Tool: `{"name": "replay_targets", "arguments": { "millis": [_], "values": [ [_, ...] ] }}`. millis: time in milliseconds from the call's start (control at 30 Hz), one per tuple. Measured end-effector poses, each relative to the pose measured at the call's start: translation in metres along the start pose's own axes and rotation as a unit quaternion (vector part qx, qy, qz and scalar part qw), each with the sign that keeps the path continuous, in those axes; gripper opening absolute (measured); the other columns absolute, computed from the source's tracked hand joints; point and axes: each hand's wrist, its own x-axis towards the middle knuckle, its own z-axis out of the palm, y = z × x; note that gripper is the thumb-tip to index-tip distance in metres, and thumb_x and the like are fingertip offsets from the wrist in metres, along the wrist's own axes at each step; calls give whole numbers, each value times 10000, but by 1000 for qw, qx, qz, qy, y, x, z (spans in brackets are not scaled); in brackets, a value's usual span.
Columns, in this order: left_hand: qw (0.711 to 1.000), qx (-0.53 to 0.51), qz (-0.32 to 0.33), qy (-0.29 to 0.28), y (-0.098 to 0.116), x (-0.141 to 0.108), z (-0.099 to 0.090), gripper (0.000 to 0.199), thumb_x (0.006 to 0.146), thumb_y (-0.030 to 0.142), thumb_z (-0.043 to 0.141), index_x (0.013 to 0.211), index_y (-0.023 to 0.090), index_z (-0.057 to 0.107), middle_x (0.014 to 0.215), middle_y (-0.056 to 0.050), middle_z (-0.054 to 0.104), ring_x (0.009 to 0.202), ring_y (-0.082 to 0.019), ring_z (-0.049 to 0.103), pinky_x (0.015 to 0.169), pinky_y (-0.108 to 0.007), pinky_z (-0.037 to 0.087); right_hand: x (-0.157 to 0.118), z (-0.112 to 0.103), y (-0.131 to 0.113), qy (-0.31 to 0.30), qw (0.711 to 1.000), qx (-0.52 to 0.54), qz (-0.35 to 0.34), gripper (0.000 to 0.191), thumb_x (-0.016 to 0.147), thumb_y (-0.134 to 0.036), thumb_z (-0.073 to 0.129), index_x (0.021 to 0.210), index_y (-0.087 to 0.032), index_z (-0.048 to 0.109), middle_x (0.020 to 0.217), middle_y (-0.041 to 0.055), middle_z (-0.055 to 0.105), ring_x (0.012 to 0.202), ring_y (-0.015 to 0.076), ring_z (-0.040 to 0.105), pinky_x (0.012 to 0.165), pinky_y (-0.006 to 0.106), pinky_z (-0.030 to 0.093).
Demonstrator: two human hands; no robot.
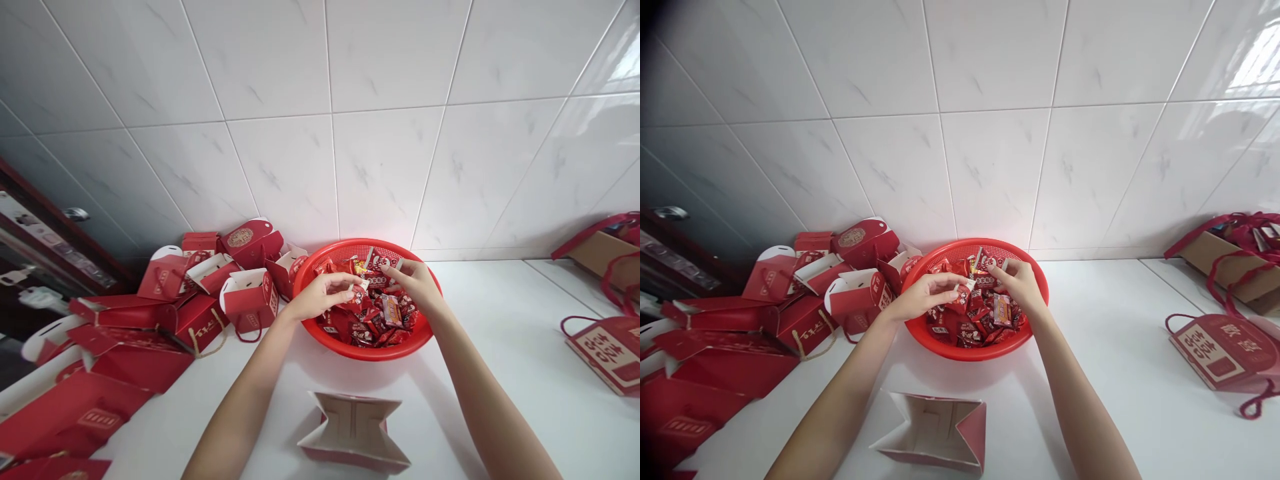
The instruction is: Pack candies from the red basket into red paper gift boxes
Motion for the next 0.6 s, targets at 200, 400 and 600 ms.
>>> {"name": "replay_targets", "arguments": {
  "millis": [200, 400, 600],
  "values": [
    [998, -7, 14, 63, -6, -1, -2, 578, 829, 294, 737, 1378, 156, 620, 895, -31, 668, 866, -163, 616, 838, -291, 521, 0, 0, 0, -6, 1000, -8, 0, 443, 695, -603, 826, 743, -180, 703, 809, 65, 736, 817, 252, 717, 685, 357, 634],
    [994, -55, 24, 91, -6, -1, -1, 600, 772, 266, 796, 1342, 156, 645, 846, -9, 633, 819, -145, 590, 801, -269, 500, 2, 0, 0, -6, 1000, -15, 3, 454, 702, -611, 814, 796, -174, 734, 854, 80, 756, 851, 269, 728, 686, 357, 635],
    [991, -94, -5, 98, -3, -2, 0, 605, 744, 248, 822, 1318, 169, 648, 892, -22, 684, 856, -163, 627, 823, -287, 518, 3, 1, -3, -10, 1000, -17, -1, 426, 715, -600, 800, 774, -186, 718, 818, 64, 742, 836, 261, 729, 686, 353, 634]
  ]
}}
